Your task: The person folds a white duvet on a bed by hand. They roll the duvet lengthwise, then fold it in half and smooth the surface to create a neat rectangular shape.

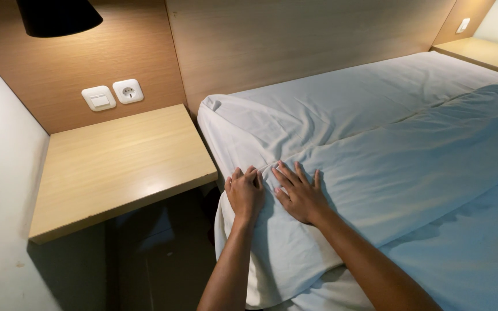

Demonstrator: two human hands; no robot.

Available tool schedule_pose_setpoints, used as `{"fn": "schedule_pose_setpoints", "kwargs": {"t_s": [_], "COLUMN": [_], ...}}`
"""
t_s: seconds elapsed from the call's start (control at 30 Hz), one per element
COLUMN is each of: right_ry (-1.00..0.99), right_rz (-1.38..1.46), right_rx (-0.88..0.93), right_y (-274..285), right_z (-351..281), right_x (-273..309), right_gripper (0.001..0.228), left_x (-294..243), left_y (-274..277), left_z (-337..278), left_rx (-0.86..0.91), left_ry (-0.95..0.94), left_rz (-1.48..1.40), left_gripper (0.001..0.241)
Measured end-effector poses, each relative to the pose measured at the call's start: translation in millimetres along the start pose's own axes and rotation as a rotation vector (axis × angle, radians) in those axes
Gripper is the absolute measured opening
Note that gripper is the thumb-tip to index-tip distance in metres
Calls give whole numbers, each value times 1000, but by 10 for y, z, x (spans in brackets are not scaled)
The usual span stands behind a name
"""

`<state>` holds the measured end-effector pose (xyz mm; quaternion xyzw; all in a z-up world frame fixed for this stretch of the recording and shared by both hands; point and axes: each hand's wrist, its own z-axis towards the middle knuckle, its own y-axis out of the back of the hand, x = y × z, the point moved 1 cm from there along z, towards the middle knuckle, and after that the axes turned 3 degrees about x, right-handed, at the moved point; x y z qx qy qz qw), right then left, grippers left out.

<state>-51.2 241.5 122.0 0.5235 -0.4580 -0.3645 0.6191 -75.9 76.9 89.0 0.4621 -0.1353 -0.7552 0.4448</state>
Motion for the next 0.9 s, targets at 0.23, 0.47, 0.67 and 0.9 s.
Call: {"fn": "schedule_pose_setpoints", "kwargs": {"t_s": [0.23,0.47,0.67,0.9], "right_ry": [-26,-15,-3,10], "right_rz": [-6,34,51,15], "right_rx": [1,-26,-54,-91], "right_y": [-8,16,-64,-87], "right_z": [5,-28,45,43], "right_x": [38,20,-51,-51], "right_gripper": [64,62,61,61], "left_x": [44,57,125,225], "left_y": [18,-7,229,406], "left_z": [115,8,-70,-114], "left_rx": [-32,-27,-54,-180], "left_ry": [-26,1,-113,-216], "left_rz": [97,53,-103,34], "left_gripper": [19,22,25,19]}}
